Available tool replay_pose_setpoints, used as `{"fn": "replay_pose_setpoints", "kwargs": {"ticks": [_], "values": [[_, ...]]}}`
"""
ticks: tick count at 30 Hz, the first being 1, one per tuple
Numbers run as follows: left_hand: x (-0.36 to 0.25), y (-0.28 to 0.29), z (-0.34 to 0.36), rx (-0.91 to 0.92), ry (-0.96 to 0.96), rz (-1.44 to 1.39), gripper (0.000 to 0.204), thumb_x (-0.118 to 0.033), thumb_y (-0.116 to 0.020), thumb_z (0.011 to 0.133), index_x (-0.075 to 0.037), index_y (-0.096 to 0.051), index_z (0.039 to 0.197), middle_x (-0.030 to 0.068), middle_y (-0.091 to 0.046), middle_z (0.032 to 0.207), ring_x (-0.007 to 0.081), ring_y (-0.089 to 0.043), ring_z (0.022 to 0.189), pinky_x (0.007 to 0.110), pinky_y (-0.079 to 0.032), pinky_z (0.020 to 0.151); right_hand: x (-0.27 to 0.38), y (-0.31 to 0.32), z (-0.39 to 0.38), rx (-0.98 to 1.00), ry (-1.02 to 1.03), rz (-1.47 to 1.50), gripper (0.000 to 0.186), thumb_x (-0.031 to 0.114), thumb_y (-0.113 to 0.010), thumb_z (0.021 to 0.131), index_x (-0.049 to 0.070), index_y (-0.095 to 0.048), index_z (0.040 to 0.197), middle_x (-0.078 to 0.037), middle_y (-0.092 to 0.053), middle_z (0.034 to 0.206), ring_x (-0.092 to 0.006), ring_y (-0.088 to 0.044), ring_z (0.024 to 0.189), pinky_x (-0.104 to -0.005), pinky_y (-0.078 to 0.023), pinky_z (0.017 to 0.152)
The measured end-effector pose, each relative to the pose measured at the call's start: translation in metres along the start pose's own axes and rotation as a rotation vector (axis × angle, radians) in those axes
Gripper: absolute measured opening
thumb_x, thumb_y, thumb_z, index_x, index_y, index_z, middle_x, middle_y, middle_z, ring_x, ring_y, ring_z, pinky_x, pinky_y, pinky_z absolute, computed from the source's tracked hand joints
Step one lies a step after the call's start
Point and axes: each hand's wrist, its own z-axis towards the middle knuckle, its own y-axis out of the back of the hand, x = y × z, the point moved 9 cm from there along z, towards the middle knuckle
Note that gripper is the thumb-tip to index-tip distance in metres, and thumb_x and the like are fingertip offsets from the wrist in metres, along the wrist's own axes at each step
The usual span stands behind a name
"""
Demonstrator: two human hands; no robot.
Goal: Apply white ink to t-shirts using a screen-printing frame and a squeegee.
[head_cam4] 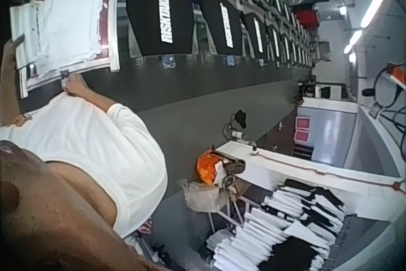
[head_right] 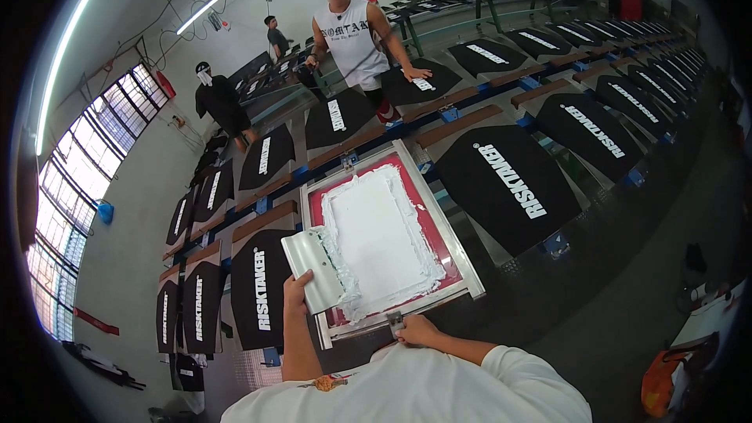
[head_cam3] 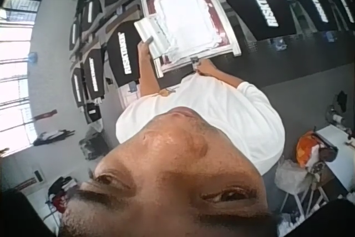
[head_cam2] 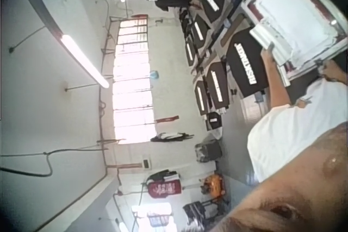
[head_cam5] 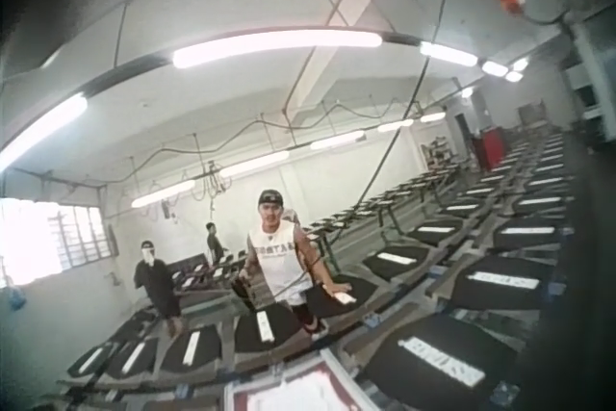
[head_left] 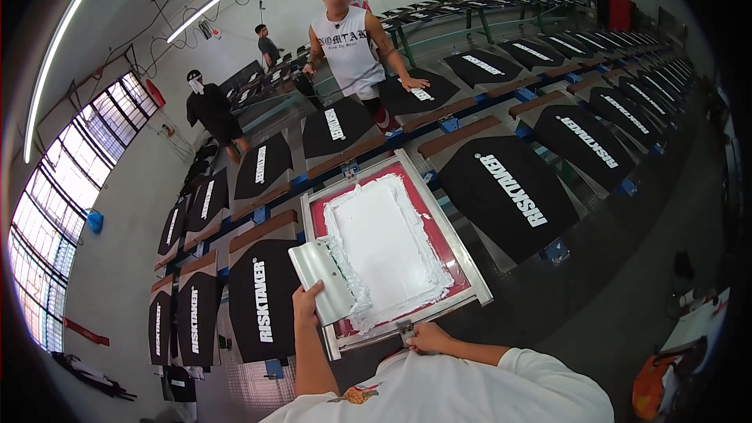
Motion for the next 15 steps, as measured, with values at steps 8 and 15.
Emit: {"fn": "replay_pose_setpoints", "kwargs": {"ticks": [8,15], "values": [[-0.01,-0.009,0.012,0.022,-0.023,0.034,0.035,-0.009,-0.066,0.079,0.007,-0.057,0.108,0.0169,-0.065,0.096,0.0277,-0.065,0.08,0.039,-0.053,0.073,0.013,0.012,0.001,-0.053,0.088,-0.134,0.026,0.025,-0.065,0.08,0.0,-0.064,0.073,-0.009,-0.066,0.065,-0.017,-0.065,0.06,-0.0309,-0.05,0.06],[-0.065,-0.03,0.015,0.022,-0.072,0.076,0.037,-0.011,-0.071,0.076,0.006,-0.058,0.106,0.0138,-0.065,0.093,0.0222,-0.064,0.079,0.035,-0.052,0.073,0.009,0.013,0.001,-0.018,0.022,-0.098,0.029,0.03,-0.066,0.076,0.002,-0.067,0.081,-0.015,-0.066,0.076,-0.0302,-0.064,0.075,-0.0384,-0.049,0.067]]}}
